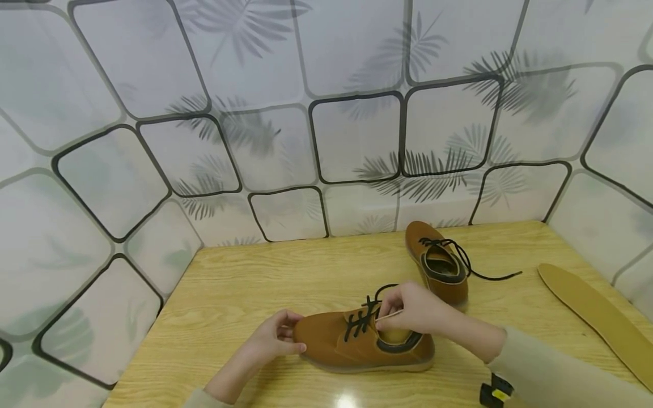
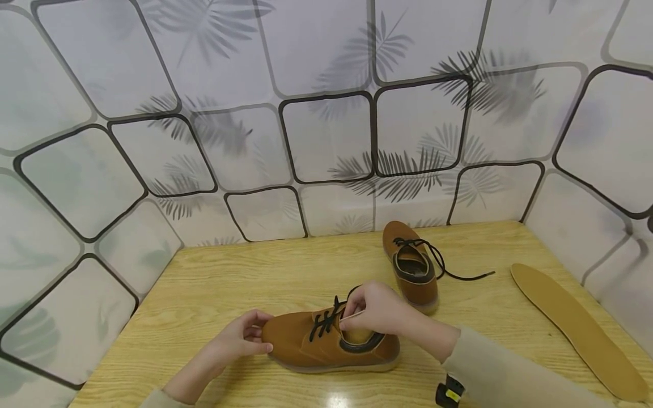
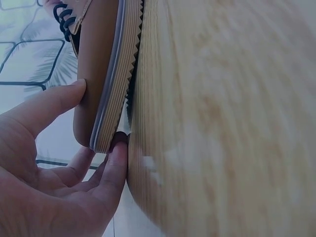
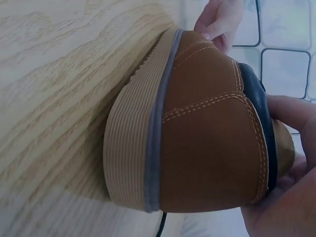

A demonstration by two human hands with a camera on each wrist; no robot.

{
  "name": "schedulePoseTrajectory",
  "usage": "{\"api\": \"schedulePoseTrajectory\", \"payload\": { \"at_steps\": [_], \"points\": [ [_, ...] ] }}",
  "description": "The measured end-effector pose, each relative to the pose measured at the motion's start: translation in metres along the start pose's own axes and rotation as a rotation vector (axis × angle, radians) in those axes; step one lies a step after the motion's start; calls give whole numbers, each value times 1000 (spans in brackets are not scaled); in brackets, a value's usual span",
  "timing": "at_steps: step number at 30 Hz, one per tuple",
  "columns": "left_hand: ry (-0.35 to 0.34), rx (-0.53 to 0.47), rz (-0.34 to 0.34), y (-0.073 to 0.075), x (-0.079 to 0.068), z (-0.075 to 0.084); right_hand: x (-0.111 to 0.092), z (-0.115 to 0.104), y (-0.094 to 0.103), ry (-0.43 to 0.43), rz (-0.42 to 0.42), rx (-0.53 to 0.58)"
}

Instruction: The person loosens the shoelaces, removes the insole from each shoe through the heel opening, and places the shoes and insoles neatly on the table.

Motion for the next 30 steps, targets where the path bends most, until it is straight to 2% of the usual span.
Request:
{"api": "schedulePoseTrajectory", "payload": {
  "at_steps": [5,10,13,17,30],
  "points": [
    [-1,4,4,1,-1,2,-3,-3,0,99,-48,-112],
    [2,-4,3,2,-1,1,-1,0,1,76,-67,-33],
    [2,-12,-1,1,0,0,-1,2,2,28,-33,33],
    [1,-18,-7,0,1,-1,-3,3,4,-27,35,68],
    [5,-21,1,0,0,0,-5,2,10,-108,177,81]
  ]
}}
Point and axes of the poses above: each hand's wrist, its own x-axis towards the middle knuckle, its own y-axis out of the back of the hand, z = x × y, the point moved 6 cm from there along x, towards the middle knuckle, and after that the axes turned 11 degrees about -z, right-handed, at the moved point
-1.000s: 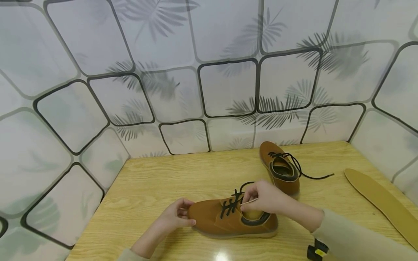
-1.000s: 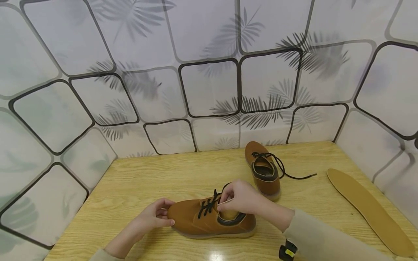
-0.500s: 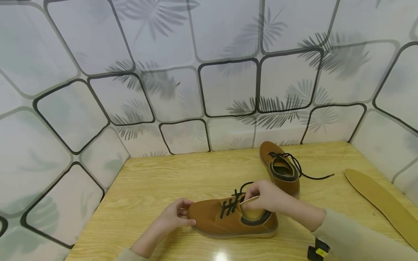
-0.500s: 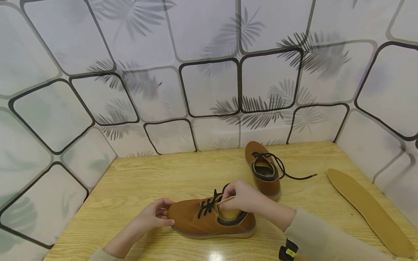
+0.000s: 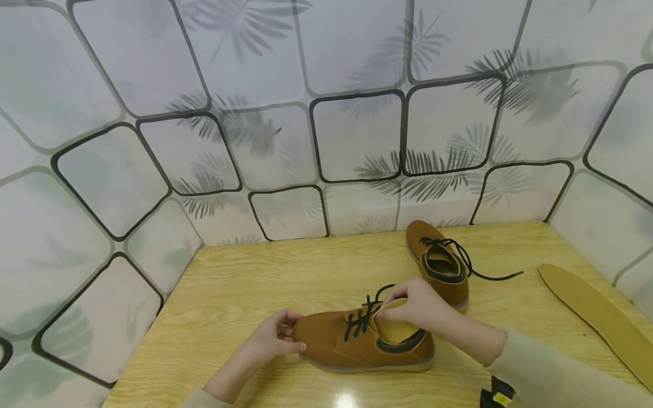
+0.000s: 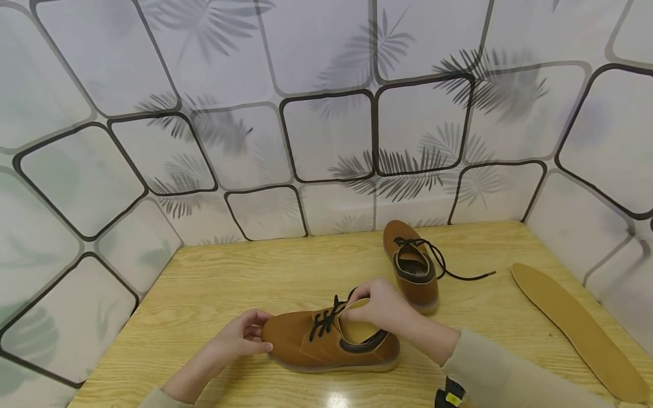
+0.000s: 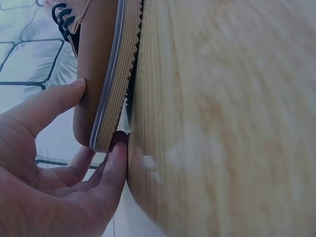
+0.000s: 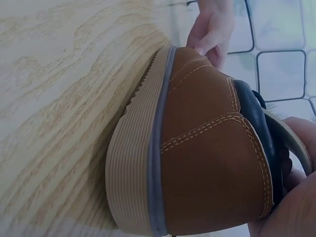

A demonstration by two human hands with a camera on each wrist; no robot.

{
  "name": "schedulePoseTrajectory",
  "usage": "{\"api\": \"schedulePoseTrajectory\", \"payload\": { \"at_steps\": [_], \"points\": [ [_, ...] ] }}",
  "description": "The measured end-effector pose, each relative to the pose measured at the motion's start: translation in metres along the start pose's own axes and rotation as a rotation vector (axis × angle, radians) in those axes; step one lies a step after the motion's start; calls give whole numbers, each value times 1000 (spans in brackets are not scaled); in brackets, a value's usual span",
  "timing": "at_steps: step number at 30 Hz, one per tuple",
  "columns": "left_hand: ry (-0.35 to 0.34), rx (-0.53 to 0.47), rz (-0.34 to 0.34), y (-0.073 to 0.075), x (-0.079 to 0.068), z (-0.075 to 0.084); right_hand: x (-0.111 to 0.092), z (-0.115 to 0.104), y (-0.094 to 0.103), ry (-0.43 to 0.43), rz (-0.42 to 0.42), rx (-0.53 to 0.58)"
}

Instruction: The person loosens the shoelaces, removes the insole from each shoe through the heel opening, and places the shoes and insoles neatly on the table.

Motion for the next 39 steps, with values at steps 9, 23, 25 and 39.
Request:
{"api": "schedulePoseTrajectory", "payload": {
  "at_steps": [9,23,25,39],
  "points": [
    [-1,16,15,0,-1,3,1,3,4,-6,-2,-30],
    [3,3,-4,0,1,-2,-7,0,10,43,-19,-100],
    [2,3,-3,0,1,-1,-7,2,11,43,-14,-93],
    [-3,4,1,0,0,-1,-13,5,18,-9,16,0]
  ]
}}
Point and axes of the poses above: each hand's wrist, its own x-axis towards the middle knuckle, its own y-axis out of the back of the hand, z = x × y, the point moved 6 cm from there along x, towards the middle knuckle, and after that the axes turned 11 degrees about -z, right-handed, at the moved point
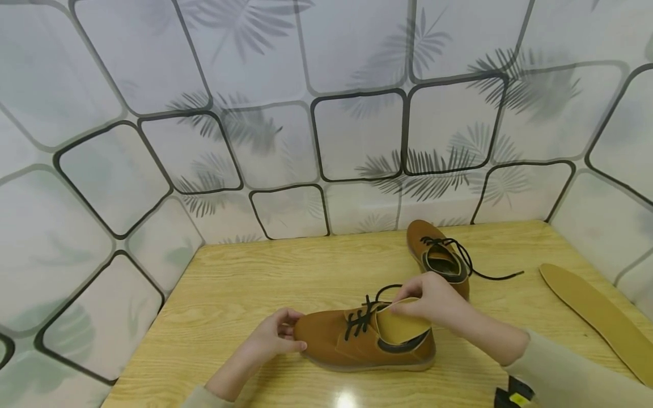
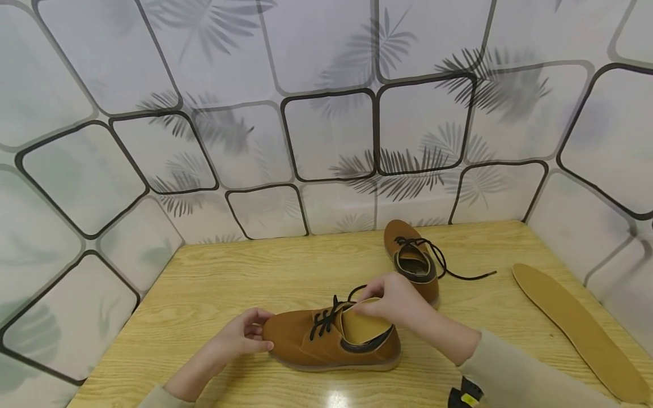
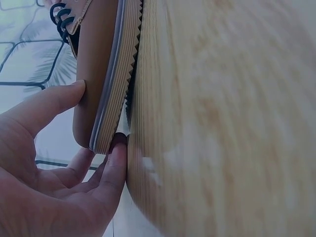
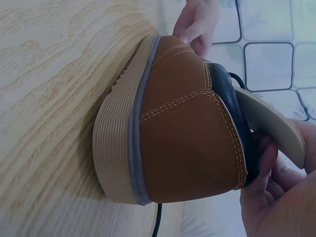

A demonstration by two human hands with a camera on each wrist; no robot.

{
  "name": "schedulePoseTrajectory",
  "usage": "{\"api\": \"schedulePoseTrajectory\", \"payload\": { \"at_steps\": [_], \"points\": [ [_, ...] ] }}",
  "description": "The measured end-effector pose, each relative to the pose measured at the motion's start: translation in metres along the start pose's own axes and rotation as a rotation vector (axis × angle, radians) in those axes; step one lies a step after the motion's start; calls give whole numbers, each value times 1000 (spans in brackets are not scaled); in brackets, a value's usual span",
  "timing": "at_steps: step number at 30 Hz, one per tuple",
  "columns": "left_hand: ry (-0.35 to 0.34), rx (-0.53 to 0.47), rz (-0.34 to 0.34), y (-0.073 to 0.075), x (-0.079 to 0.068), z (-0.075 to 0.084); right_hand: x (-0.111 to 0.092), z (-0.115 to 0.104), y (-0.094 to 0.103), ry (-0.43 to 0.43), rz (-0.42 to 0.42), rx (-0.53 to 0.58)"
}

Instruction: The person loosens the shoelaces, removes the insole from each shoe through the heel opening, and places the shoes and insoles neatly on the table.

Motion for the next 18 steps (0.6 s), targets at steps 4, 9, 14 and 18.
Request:
{"api": "schedulePoseTrajectory", "payload": {
  "at_steps": [4,9,14,18],
  "points": [
    [4,4,3,0,0,0,-1,1,2,-18,1,30],
    [2,-2,-2,0,0,0,-3,3,4,-35,-4,58],
    [-3,-6,-10,0,0,1,-5,6,6,-58,0,82],
    [-3,-9,-10,-1,0,1,-7,10,8,-73,4,97]
  ]
}}
Point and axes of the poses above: each hand's wrist, its own x-axis towards the middle knuckle, its own y-axis out of the back of the hand, z = x × y, the point moved 6 cm from there along x, towards the middle knuckle, and after that the axes turned 11 degrees about -z, right-handed, at the moved point
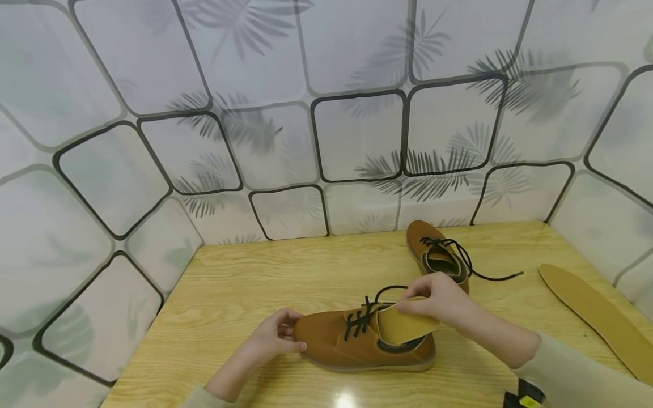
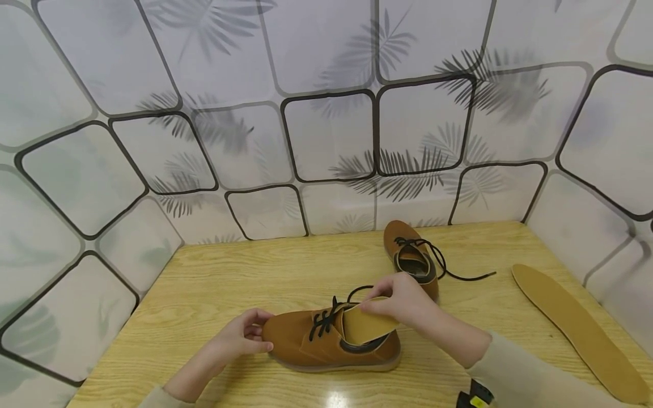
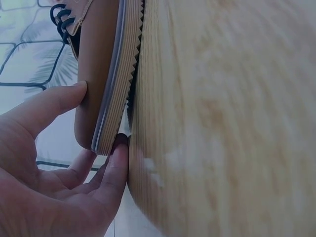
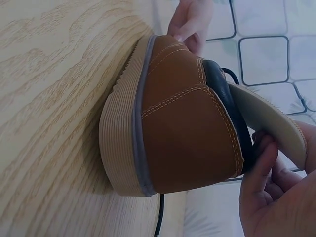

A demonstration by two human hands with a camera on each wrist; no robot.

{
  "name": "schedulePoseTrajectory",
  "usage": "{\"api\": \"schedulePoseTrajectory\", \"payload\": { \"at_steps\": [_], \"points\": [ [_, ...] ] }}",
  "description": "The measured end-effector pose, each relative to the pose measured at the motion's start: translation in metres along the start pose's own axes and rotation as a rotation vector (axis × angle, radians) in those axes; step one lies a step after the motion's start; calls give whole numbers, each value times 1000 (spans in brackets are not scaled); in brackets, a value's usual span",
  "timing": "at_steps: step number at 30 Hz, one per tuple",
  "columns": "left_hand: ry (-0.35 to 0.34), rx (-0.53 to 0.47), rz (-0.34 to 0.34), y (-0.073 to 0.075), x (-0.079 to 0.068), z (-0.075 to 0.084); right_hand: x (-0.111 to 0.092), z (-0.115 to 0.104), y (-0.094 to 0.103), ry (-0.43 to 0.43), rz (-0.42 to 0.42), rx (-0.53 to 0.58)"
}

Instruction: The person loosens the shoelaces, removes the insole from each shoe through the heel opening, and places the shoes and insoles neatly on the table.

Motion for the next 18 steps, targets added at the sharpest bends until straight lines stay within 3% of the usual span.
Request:
{"api": "schedulePoseTrajectory", "payload": {
  "at_steps": [18],
  "points": [
    [1,9,4,0,0,0,-5,6,8,-16,25,20]
  ]
}}
Point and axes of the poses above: each hand's wrist, its own x-axis towards the middle knuckle, its own y-axis out of the back of the hand, z = x × y, the point moved 6 cm from there along x, towards the middle knuckle, and after that the axes turned 11 degrees about -z, right-handed, at the moved point
